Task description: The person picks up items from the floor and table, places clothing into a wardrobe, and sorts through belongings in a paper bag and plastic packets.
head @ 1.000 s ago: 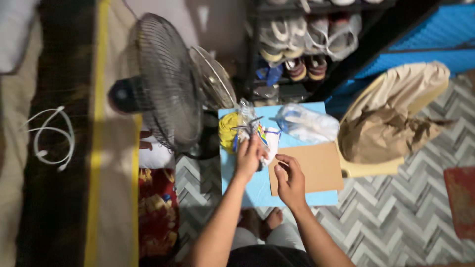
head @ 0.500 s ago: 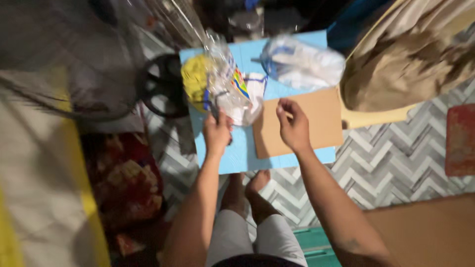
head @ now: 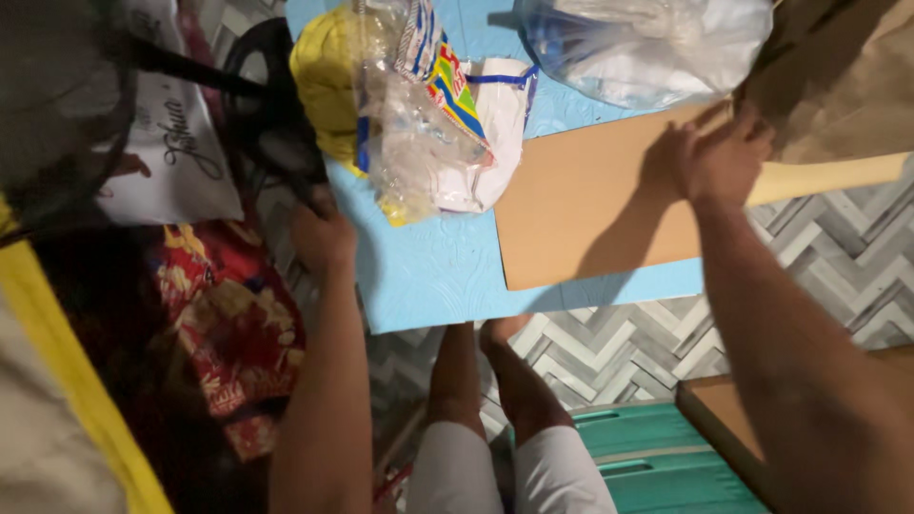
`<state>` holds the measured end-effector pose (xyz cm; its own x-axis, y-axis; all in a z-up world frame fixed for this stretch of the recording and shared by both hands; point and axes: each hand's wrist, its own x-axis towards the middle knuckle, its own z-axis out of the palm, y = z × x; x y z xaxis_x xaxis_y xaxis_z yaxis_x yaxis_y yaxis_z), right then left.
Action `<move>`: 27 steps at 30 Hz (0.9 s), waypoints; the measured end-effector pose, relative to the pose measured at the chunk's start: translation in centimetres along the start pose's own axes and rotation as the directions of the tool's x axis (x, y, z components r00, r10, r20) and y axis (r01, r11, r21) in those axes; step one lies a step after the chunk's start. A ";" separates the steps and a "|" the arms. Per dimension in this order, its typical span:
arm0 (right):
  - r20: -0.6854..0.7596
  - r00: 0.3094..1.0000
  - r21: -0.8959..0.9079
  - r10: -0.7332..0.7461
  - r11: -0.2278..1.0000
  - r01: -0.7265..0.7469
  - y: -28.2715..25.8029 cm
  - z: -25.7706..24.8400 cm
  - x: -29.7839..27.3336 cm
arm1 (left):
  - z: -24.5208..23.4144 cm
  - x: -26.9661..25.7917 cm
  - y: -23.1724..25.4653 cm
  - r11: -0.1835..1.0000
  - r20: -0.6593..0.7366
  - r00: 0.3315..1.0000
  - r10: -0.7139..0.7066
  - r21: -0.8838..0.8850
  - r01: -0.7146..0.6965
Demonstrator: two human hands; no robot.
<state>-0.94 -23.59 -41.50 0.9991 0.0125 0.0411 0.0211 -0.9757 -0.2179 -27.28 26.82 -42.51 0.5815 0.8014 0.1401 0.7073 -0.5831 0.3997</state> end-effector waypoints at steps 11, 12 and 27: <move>0.282 0.959 0.303 -0.013 0.950 -0.076 4.1 2.4 1.5 | 2.3 1.0 -2.1 0.980 0.194 0.979 -0.054 -0.176 0.089; 0.337 0.941 0.254 0.031 0.959 -0.123 3.8 2.3 1.7 | 2.3 1.1 -2.0 0.966 0.202 0.979 -0.033 -0.243 0.083; 0.255 0.963 0.281 0.083 0.947 -0.156 2.8 1.0 -2.1 | 2.5 -0.4 -3.8 0.982 0.351 0.918 -0.186 0.029 0.188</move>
